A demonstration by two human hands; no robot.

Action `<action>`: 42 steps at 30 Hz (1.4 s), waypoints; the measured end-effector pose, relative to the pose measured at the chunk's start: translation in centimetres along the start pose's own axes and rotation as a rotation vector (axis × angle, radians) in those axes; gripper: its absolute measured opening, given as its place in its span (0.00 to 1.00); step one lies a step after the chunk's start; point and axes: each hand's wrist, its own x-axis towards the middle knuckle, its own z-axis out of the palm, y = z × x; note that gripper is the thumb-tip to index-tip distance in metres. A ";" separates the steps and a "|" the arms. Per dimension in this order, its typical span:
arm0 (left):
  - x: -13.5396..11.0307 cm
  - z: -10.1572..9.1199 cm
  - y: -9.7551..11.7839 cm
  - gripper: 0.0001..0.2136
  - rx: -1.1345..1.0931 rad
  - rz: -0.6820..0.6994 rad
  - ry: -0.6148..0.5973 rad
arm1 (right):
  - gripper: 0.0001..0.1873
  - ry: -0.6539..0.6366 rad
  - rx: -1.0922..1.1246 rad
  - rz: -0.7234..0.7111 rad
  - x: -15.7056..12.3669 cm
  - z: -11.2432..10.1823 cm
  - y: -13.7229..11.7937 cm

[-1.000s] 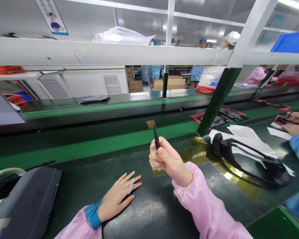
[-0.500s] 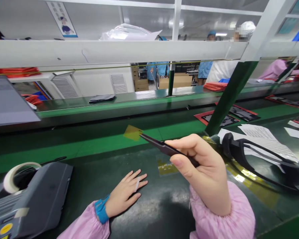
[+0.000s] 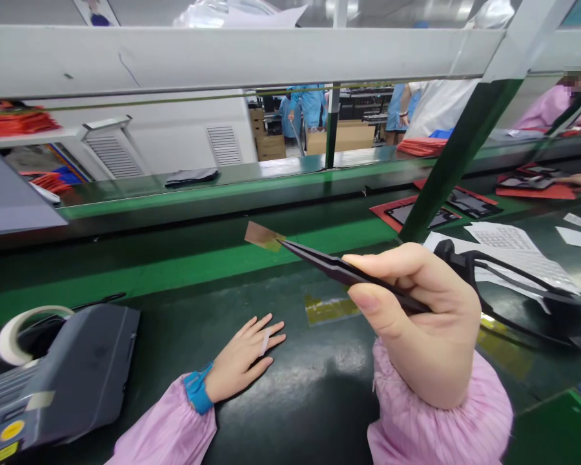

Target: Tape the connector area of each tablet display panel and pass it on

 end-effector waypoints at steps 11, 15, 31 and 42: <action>-0.1 0.0 0.0 0.24 -0.014 -0.007 -0.001 | 0.10 0.063 0.223 0.045 1.0 1.1 -0.5; 0.0 0.0 0.0 0.24 -0.028 -0.010 -0.009 | 0.14 0.099 0.195 0.108 0.9 1.3 -0.8; -0.3 -0.6 0.4 0.19 -0.198 -0.050 0.043 | 0.12 -0.335 0.296 0.259 -1.8 5.5 -0.1; -0.4 0.2 0.9 0.19 -0.194 -0.030 0.101 | 0.11 -0.465 0.223 0.297 -3.1 6.2 -0.8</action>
